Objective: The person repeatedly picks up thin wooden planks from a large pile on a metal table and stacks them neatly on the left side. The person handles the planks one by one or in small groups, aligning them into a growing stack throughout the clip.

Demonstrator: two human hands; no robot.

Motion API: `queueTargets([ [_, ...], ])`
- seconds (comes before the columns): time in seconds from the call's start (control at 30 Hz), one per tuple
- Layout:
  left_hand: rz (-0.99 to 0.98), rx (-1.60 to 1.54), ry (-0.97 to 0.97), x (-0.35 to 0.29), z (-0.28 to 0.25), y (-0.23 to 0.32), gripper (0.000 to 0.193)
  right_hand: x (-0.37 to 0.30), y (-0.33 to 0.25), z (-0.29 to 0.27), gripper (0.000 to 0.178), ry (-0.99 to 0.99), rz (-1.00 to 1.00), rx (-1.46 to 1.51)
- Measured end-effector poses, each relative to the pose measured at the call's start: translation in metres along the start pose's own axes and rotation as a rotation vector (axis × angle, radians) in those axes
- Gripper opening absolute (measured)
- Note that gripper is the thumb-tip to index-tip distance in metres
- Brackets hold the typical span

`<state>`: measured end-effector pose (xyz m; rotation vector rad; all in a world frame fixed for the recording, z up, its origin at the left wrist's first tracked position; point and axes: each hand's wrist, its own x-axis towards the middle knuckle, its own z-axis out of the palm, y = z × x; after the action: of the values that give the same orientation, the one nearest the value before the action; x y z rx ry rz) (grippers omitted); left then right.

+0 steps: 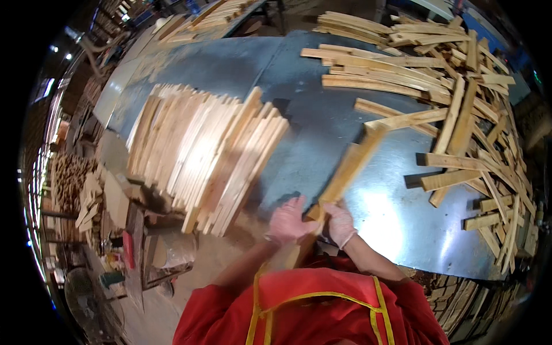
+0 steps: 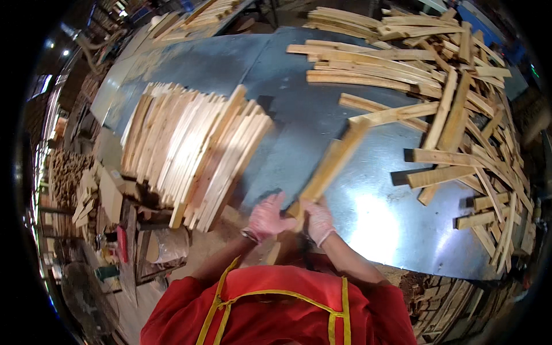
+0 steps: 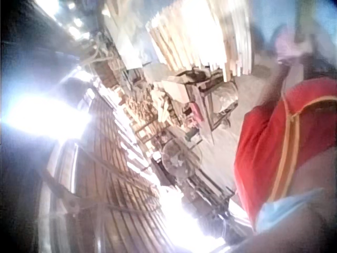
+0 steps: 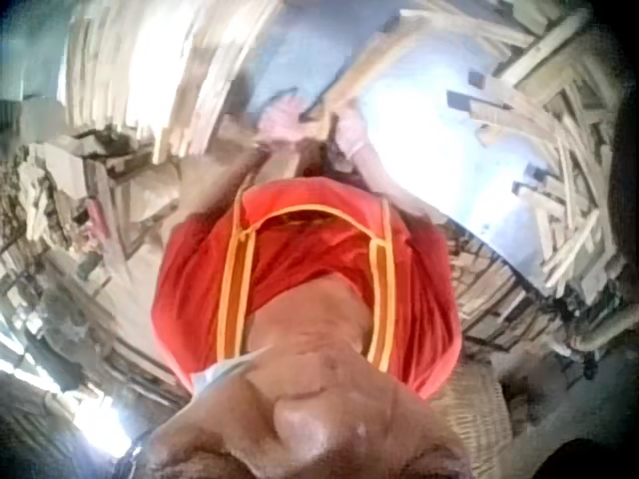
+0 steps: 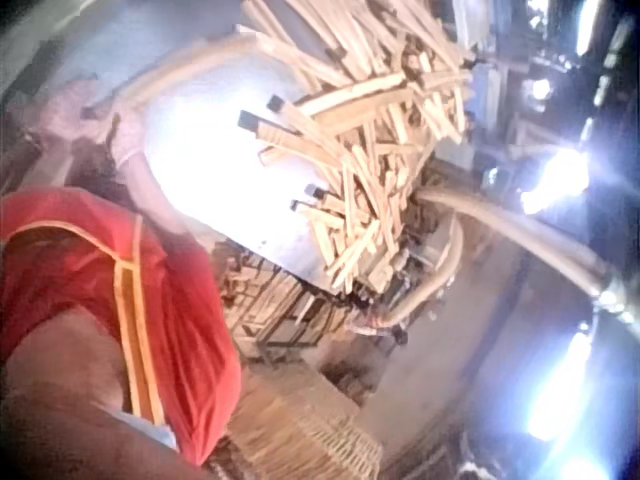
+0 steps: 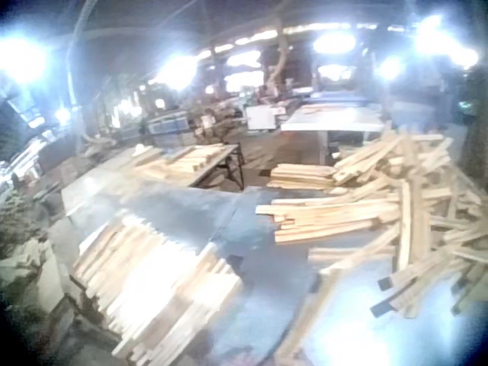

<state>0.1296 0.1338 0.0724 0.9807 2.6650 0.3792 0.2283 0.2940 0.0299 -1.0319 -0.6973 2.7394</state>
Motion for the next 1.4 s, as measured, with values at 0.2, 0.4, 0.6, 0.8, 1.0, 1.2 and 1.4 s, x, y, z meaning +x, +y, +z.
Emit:
queueTargets([
  [0.2,-0.406,-0.227,-0.019,0.052,0.067,0.031,0.061,0.03,-0.083,-0.086,0.048,0.177,-0.468,-0.578],
  [0.4,-0.16,0.08,0.198,0.021,0.023,-0.063,0.066,-0.002,-0.286,-0.189,0.033,0.714,-0.949,0.049],
  [0.6,-0.158,0.529,0.249,0.005,0.0,-0.148,0.071,-0.003,-0.312,-0.237,0.032,0.742,-0.668,-0.14],
  [0.8,-0.25,0.443,0.169,0.014,0.01,-0.119,0.071,-0.007,-0.324,-0.272,0.03,1.076,-0.532,-0.114],
  [1.0,0.019,0.264,0.291,0.033,0.02,-0.083,0.083,0.041,-0.285,-0.29,0.016,0.436,-0.609,-0.146],
  [1.2,0.267,0.105,0.179,0.022,0.025,-0.037,0.083,-0.008,-0.05,-0.123,0.007,0.112,-0.706,-1.192],
  [1.4,0.141,0.153,-0.374,0.041,0.048,0.071,0.094,-0.036,-0.026,-0.093,0.021,-0.411,0.071,-0.952],
])
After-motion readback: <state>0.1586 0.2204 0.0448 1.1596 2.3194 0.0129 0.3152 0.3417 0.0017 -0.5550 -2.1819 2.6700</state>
